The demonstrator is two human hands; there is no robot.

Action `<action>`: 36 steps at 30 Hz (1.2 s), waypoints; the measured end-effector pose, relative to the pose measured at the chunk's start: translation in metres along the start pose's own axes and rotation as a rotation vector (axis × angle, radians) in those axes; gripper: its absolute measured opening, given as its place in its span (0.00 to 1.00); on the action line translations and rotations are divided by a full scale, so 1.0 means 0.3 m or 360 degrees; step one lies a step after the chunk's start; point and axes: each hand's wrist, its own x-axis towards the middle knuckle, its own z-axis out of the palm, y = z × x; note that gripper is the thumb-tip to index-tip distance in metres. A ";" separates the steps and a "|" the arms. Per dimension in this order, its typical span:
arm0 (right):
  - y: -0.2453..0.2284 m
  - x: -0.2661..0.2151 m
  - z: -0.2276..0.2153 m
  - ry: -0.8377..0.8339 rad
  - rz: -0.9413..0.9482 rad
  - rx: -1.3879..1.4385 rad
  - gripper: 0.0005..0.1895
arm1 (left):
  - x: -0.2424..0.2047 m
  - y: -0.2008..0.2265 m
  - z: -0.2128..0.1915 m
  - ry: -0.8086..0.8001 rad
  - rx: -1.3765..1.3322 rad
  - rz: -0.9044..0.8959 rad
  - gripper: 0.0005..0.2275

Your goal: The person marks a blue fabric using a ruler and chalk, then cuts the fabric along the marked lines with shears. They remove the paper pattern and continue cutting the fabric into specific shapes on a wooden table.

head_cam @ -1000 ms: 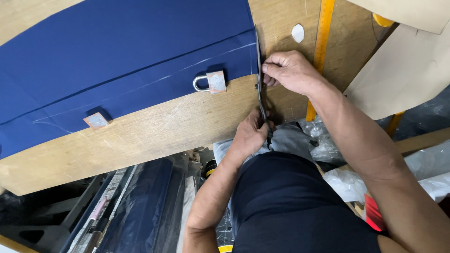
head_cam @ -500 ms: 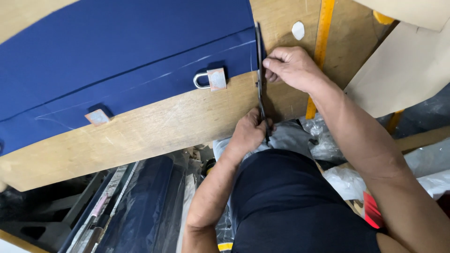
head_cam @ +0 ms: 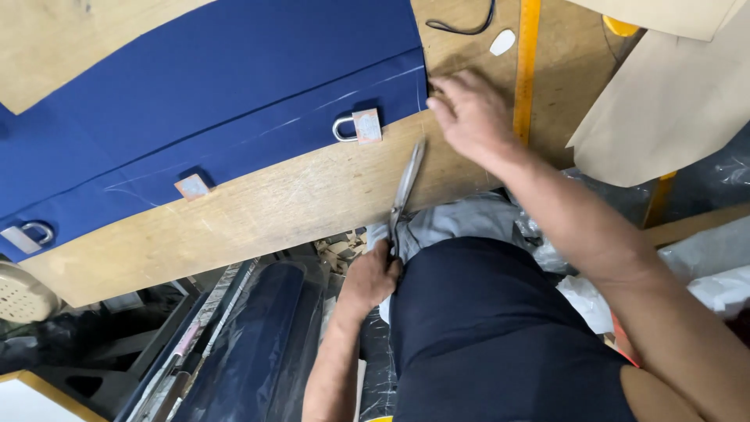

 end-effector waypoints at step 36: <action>0.076 -0.006 0.098 0.0403 -0.0525 -0.0983 0.22 | 0.007 -0.210 0.127 0.0318 0.0344 -0.0158 0.10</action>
